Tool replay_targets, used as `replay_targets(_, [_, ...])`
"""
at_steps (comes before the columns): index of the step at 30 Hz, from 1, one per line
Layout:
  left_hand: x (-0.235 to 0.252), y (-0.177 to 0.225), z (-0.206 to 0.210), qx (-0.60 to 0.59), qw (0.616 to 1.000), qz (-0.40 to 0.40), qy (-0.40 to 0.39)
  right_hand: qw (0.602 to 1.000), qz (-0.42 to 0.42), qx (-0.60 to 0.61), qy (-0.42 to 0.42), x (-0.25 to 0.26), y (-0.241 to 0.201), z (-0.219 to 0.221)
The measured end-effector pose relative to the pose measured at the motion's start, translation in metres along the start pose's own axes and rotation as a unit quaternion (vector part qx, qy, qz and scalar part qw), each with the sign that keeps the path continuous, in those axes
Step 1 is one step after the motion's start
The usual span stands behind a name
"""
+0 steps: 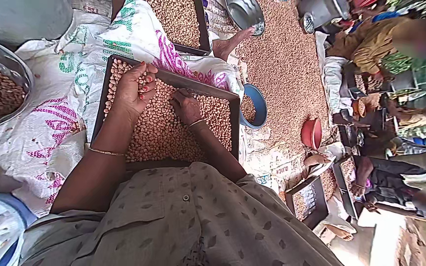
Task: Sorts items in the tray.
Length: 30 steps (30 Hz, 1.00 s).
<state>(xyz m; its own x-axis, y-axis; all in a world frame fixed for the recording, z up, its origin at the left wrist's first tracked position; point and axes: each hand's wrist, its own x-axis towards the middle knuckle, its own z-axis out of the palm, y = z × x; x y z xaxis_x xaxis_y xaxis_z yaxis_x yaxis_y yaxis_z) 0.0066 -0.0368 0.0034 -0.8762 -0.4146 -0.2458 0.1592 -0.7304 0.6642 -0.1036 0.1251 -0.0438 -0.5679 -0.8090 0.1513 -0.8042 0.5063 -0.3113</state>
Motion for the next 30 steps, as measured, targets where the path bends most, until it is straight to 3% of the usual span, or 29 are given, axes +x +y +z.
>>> replay_targets(3, [0.001,0.0,0.0,0.002,1.0,0.0,-0.002,0.999,-0.01,-0.051,0.012,0.002,-0.007,0.003])
replay_targets(6, [0.0,-0.003,0.0,0.046,0.999,-0.02,-0.015,0.998,0.033,-0.055,-0.002,0.001,-0.009,-0.003])
replay_targets(9, [0.001,-0.006,0.002,0.133,0.989,-0.063,-0.01,0.989,0.067,0.098,0.09,0.001,-0.001,-0.02])
replay_targets(11, [0.001,-0.007,0.005,0.174,0.981,-0.089,-0.006,0.949,0.005,0.27,0.161,0.003,-0.008,-0.034])
replay_targets(14, [-0.002,-0.009,0.008,0.173,0.977,-0.122,-0.015,0.89,-0.05,0.433,0.135,0.002,-0.025,-0.038])
replay_targets(17, [0.0,-0.007,0.003,0.078,0.992,-0.099,-0.018,0.917,-0.009,0.38,0.119,0.002,-0.023,-0.019])
replay_targets(21, [0.002,-0.001,0.0,-0.008,0.999,-0.04,0.02,0.984,-0.075,0.161,-0.03,-0.01,-0.028,-0.005])
replay_targets(24, [0.001,0.001,0.0,-0.012,0.999,-0.025,0.027,0.992,-0.087,0.066,-0.067,-0.013,-0.04,0.001])
replay_targets(30, [0.002,-0.001,-0.001,-0.005,0.999,-0.026,0.02,0.991,-0.078,0.077,-0.081,-0.012,-0.037,0.001])
